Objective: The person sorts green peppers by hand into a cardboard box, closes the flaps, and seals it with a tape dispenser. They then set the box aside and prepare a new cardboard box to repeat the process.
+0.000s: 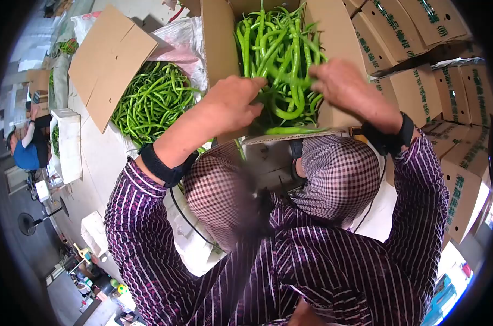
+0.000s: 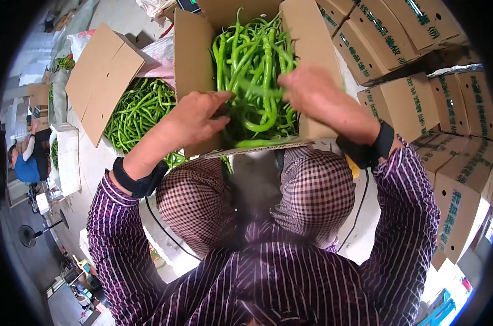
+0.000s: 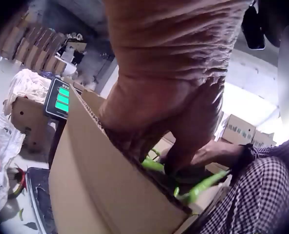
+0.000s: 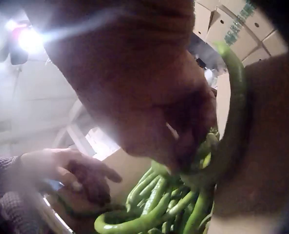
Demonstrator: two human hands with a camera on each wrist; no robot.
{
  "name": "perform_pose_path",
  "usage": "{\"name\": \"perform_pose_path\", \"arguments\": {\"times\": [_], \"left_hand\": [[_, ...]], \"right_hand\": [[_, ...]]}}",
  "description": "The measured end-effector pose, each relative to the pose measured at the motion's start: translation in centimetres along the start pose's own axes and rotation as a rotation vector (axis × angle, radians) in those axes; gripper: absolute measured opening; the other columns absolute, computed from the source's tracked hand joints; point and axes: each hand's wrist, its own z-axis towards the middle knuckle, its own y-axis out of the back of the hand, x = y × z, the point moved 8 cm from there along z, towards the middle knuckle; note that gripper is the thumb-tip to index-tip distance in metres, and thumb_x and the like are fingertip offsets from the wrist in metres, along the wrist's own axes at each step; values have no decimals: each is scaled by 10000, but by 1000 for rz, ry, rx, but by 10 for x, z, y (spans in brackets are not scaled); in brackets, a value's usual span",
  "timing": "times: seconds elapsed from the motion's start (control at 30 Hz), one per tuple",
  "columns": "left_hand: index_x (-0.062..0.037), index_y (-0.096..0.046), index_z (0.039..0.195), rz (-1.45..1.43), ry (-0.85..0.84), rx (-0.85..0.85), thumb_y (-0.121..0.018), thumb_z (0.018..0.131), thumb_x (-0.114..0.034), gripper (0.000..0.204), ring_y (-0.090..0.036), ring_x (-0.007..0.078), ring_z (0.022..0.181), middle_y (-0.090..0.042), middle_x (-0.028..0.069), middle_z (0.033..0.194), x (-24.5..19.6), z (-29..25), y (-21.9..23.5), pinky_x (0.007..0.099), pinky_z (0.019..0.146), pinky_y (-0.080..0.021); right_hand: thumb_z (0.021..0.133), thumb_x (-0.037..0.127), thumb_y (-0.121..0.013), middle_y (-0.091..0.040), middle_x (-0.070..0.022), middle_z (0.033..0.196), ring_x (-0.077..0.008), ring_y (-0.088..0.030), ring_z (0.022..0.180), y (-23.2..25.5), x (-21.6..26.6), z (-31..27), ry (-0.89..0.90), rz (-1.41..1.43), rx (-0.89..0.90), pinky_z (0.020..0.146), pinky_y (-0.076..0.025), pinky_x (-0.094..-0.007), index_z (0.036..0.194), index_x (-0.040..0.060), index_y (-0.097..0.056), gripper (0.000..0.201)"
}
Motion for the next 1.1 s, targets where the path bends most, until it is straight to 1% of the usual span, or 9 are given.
{"name": "perform_pose_path", "arguments": {"times": [0.03, 0.2, 0.33, 0.63, 0.77, 0.83, 0.87, 0.97, 1.1], "left_hand": [[16, -512, 1253, -1, 0, 5, -613, 827, -113, 456, -642, 401, 868, -615, 228, 1123, -1, 0, -5, 411, 798, -526], [-39, -607, 1081, 341, -83, -7, -610, 746, -73, 337, -626, 312, 922, -606, 119, 937, -14, 3, -29, 401, 776, -531], [-46, -620, 1033, 425, -69, -20, -602, 755, -70, 280, -591, 285, 1002, -600, 99, 976, -11, 12, -41, 392, 783, -530], [-61, -637, 983, 445, 76, -162, -609, 772, -113, 219, -579, 313, 976, -584, 126, 999, 3, 23, -15, 404, 812, -520], [-57, -605, 1083, 336, 79, -267, -680, 783, -194, 339, -562, 361, 1004, -538, 184, 1167, -3, 34, 15, 440, 873, -494], [-62, -602, 1113, 265, -114, -392, -689, 779, -189, 368, -549, 366, 1075, -495, 194, 1295, -2, 45, 13, 466, 913, -473], [-69, -612, 1125, 307, -35, -181, -670, 771, -155, 368, -536, 354, 1130, -468, 188, 1359, 3, 52, -13, 467, 928, -461], [-85, -628, 1116, 495, 57, -173, -649, 749, -118, 369, -537, 342, 1131, -472, 172, 1358, 36, 70, -5, 442, 915, -464], [-163, -645, 1143, 529, 92, -183, -631, 736, -94, 413, -538, 323, 1127, -479, 152, 1353, 29, 59, -19, 426, 910, -461]], "right_hand": [[852, 227, -628, -657, -205, 826, -391, -632, 811, -24, 8, -8, 48, 82, 174, 718, -489, -488, 1008, 35, -641, 248], [835, 157, -635, -673, -181, 868, -380, -651, 845, -19, 6, 0, -19, 194, -79, 692, -508, -498, 978, 27, -635, 194], [807, 96, -623, -640, -189, 839, -399, -626, 836, -48, -1, 1, 30, -11, 65, 730, -495, -490, 990, 16, -576, 205], [859, 136, -585, -631, -249, 955, -422, -592, 953, 6, 3, 8, -73, 69, 49, 855, -462, -494, 1190, 20, -562, 352], [835, 127, -637, -569, -201, 1194, -407, -582, 1025, 5, 8, 25, 150, 3, -36, 897, -471, -464, 1247, 49, -547, 428], [800, 90, -662, -533, -196, 1242, -397, -572, 1061, -12, -8, 46, 86, -28, 136, 922, -472, -453, 1270, 63, -541, 485], [793, 82, -665, -533, -204, 1238, -393, -569, 1069, -13, -24, 55, 38, -64, 139, 927, -472, -452, 1278, 70, -537, 502], [776, 36, -654, -547, -194, 1203, -378, -571, 1069, -17, -34, 51, -8, -97, 129, 934, -462, -464, 1299, 94, -524, 542], [826, 141, -636, -587, -134, 1088, -356, -571, 1037, 30, -12, 24, 310, 195, -238, 917, -438, -447, 1258, 97, -544, 444]]}}
